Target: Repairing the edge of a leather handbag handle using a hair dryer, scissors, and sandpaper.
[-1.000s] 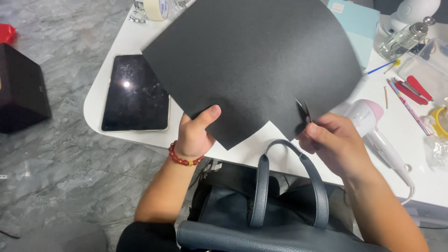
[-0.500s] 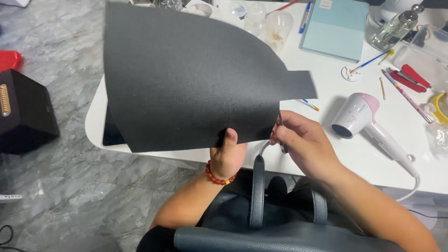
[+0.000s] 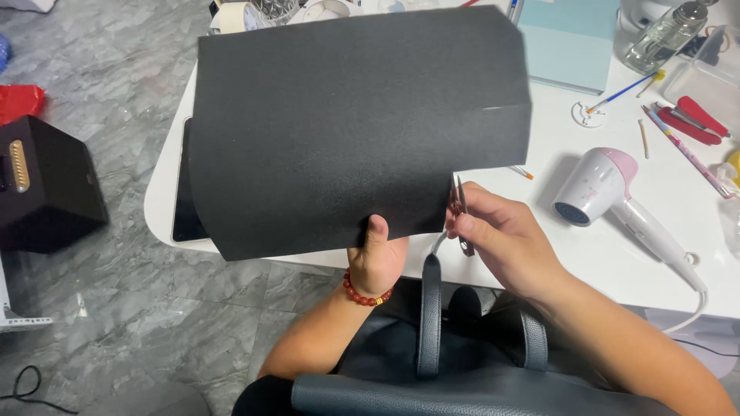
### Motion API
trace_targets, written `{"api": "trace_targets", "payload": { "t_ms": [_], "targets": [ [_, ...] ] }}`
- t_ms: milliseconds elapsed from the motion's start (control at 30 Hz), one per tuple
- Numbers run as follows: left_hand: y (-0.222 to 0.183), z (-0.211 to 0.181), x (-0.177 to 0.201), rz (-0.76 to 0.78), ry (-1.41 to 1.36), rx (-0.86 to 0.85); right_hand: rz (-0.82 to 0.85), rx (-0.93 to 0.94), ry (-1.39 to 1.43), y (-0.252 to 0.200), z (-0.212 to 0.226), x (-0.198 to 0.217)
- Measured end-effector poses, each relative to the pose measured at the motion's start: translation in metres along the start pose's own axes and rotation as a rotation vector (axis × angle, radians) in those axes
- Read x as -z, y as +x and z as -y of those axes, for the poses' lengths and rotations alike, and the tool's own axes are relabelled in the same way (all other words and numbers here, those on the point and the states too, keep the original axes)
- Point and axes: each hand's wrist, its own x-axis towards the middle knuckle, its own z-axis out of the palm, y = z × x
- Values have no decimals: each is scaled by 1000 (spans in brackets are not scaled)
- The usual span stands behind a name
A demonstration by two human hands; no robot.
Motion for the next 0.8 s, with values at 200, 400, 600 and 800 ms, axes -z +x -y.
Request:
{"api": "trace_targets", "payload": {
  "t_ms": [200, 400, 600, 800],
  "targets": [
    [-46, 43, 66, -125, 332, 49, -62, 19, 8, 1, -2, 4],
    [-30, 33, 36, -3, 544, -198, -103, 6, 86, -3, -15, 9],
    [-31, 29, 27, -2, 640, -291, -110, 75, 208, -6, -18, 2],
    [-46, 41, 50, 46, 698, -265, -110, 83, 289, -5, -12, -7]
  ]
}}
